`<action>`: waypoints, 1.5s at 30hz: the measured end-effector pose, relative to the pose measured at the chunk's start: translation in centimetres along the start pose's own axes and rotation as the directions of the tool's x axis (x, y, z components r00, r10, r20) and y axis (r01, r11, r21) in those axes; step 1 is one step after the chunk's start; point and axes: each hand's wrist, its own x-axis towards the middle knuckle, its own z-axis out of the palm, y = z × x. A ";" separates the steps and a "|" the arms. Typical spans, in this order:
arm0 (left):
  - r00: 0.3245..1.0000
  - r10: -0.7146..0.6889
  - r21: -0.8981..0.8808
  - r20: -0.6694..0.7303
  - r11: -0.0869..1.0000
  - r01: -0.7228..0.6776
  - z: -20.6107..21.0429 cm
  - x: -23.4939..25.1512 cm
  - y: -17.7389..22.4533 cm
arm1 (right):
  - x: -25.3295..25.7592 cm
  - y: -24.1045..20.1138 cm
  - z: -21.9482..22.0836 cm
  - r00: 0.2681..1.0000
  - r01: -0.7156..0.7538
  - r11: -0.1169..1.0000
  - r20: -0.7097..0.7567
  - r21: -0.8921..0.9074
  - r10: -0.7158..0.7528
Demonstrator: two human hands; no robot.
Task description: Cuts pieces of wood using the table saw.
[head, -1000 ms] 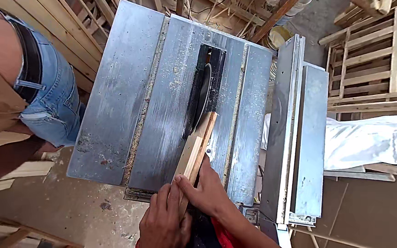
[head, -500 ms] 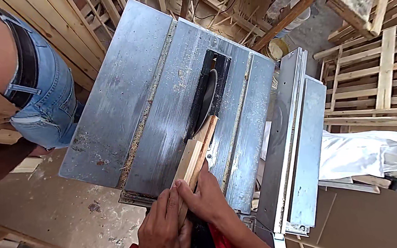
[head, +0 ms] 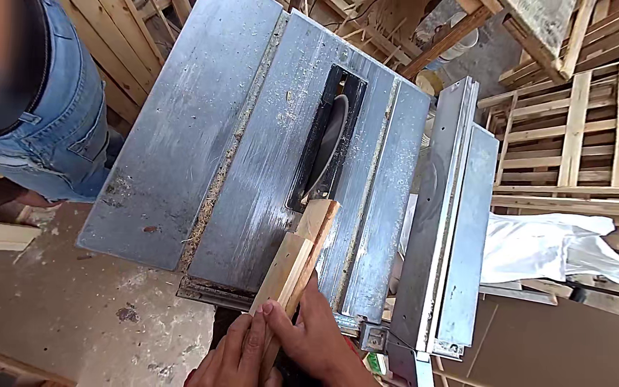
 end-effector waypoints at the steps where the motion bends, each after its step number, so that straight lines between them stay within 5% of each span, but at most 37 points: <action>1: 1.000 0.005 -0.009 0.000 1.000 -0.005 0.2 0.8 0.2 | 0.6 -0.1 -0.5 1.000 0.000 1.000 -0.007 -0.005 0.000; 7: 1.000 0.003 -0.021 0.001 1.000 -0.003 2.0 5.8 0.9 | 5.0 -1.1 -3.3 0.999 0.028 0.998 -0.031 -0.053 -0.030; 18: 0.999 -0.038 -0.007 -0.018 0.999 0.038 1.6 7.5 2.0 | 6.4 -2.3 -4.4 0.999 -0.028 0.994 -0.020 -0.107 0.026; 31: 0.994 -0.058 0.019 -0.090 0.998 0.060 1.9 4.1 1.9 | 4.6 -1.1 -2.8 0.999 0.032 0.985 -0.032 -0.168 -0.038; 45: 0.996 -0.039 0.020 -0.076 0.999 0.041 0.9 -2.4 0.3 | -1.0 0.5 0.8 0.998 0.049 0.998 0.024 0.048 -0.050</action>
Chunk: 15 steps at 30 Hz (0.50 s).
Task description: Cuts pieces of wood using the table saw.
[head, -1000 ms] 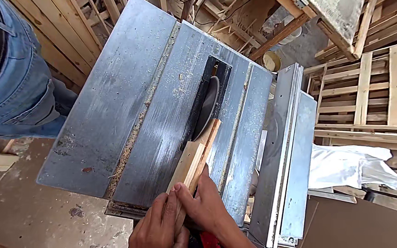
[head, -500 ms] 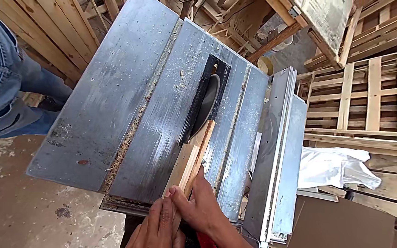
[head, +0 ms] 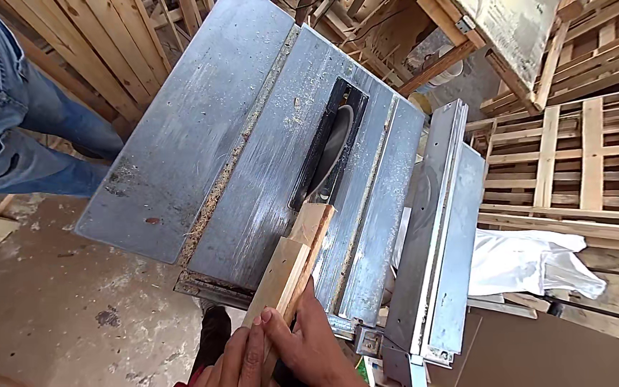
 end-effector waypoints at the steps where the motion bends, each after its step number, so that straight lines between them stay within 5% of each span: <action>1: 1.000 0.013 -0.005 0.010 1.000 -0.013 -0.4 -0.3 -0.1 | -0.6 0.1 0.2 1.000 -0.008 1.000 -0.005 0.015 0.008; 15: 0.982 0.057 -0.085 0.178 0.995 -0.042 0.4 9.8 -1.1 | 6.1 -4.7 -3.1 0.988 -0.153 0.980 -0.050 -0.128 0.148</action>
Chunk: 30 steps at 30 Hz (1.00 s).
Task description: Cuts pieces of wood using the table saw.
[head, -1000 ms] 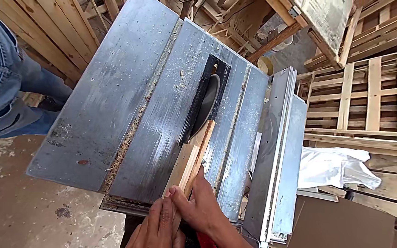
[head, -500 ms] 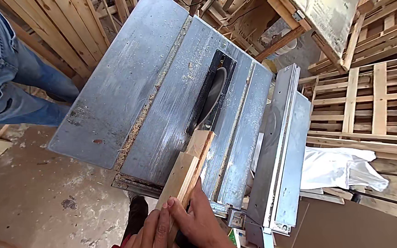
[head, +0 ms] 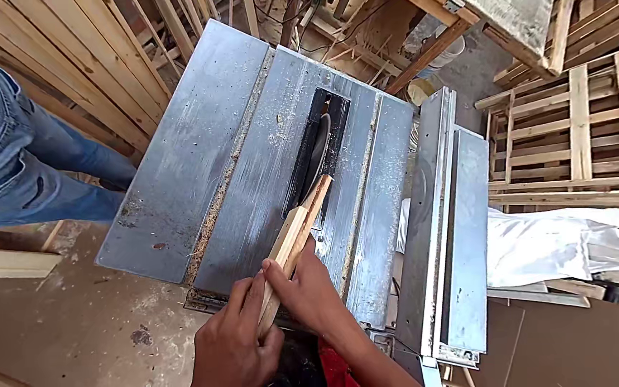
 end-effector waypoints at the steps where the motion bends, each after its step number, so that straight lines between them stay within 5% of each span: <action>1: 1.000 -0.004 0.005 -0.010 1.000 0.004 -0.1 -0.3 0.2 | 0.0 -0.1 0.0 1.000 -0.009 0.999 0.019 -0.034 0.010; 9: 0.992 -0.029 0.041 -0.125 0.999 0.034 -0.4 -4.1 1.0 | -1.7 0.7 1.1 1.000 -0.002 0.993 0.030 -0.120 0.006; 16: 0.996 -0.011 -0.014 -0.086 1.000 0.010 -1.6 -7.6 0.4 | -4.9 1.9 2.7 0.999 0.037 0.999 0.037 -0.023 -0.036; 24: 1.000 -0.015 -0.060 -0.012 0.998 0.014 2.2 0.9 0.5 | 0.4 0.1 -1.3 0.999 -0.051 0.998 -0.001 -0.040 0.051; 30: 0.999 -0.028 -0.027 -0.044 0.999 0.027 1.5 0.3 0.5 | 0.3 -0.5 -0.7 0.997 -0.074 0.997 0.008 -0.025 0.074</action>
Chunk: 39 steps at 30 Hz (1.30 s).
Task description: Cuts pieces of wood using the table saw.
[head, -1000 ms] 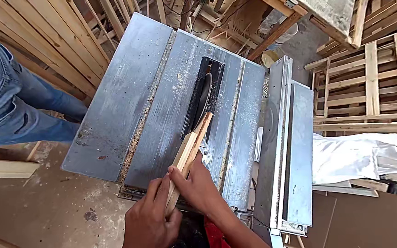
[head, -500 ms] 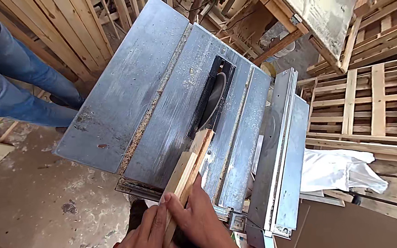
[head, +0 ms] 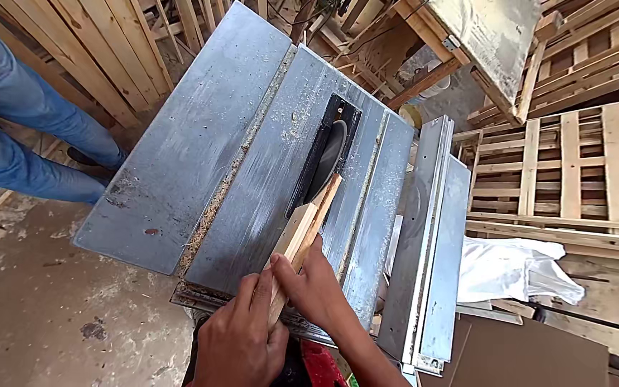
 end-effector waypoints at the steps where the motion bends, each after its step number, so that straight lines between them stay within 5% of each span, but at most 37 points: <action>1: 1.000 0.003 -0.001 -0.009 1.000 -0.003 -0.4 -0.6 0.0 | -0.3 0.1 0.3 1.000 0.010 1.000 -0.004 -0.015 -0.010; 6: 0.995 0.012 0.072 -0.097 0.997 -0.005 -2.6 -5.4 -0.2 | -2.5 1.4 2.5 0.998 0.061 0.998 0.013 -0.020 -0.060; 10: 0.996 0.036 0.056 -0.083 0.998 -0.031 -4.1 -9.7 -0.1 | -6.1 3.4 4.9 0.980 0.177 0.948 0.039 0.265 -0.194; 13: 0.994 0.053 -0.024 -0.093 0.998 -0.056 -6.8 -12.2 -2.2 | -8.4 4.4 6.5 0.935 0.242 0.724 0.043 0.646 -0.351; 16: 0.991 -0.007 -0.075 -0.131 0.997 -0.003 -10.6 -12.9 -5.2 | -8.7 4.0 6.9 0.867 0.286 0.497 -0.001 0.820 -0.498; 20: 0.962 -0.219 -0.327 0.162 0.908 0.262 -15.8 -11.8 -5.9 | -8.6 0.9 6.8 0.823 0.138 0.252 0.031 0.958 -0.567; 24: 0.998 -0.058 -0.354 -0.021 0.934 0.047 -20.3 -10.1 -4.2 | -6.7 -2.1 6.1 0.741 -0.084 0.094 0.126 0.992 -0.659; 29: 0.951 0.037 -0.292 -0.306 0.947 -0.130 -24.0 -3.5 2.2 | -4.3 -6.8 3.7 0.634 -0.286 -0.167 0.056 0.943 -0.771; 32: 0.975 -0.137 -0.307 -0.175 0.949 0.078 -24.3 0.0 5.9 | -2.8 -8.1 2.2 0.635 -0.385 -0.324 -0.007 0.864 -0.773; 35: 0.992 -0.068 -0.209 -0.109 0.977 0.044 -24.6 4.4 9.5 | -1.9 -8.5 0.0 0.666 -0.468 -0.453 -0.034 0.759 -0.745; 39: 0.987 0.003 -0.155 0.158 0.988 0.022 -23.7 10.3 13.7 | -0.5 -7.7 -2.3 0.705 -0.497 -0.573 -0.080 0.652 -0.704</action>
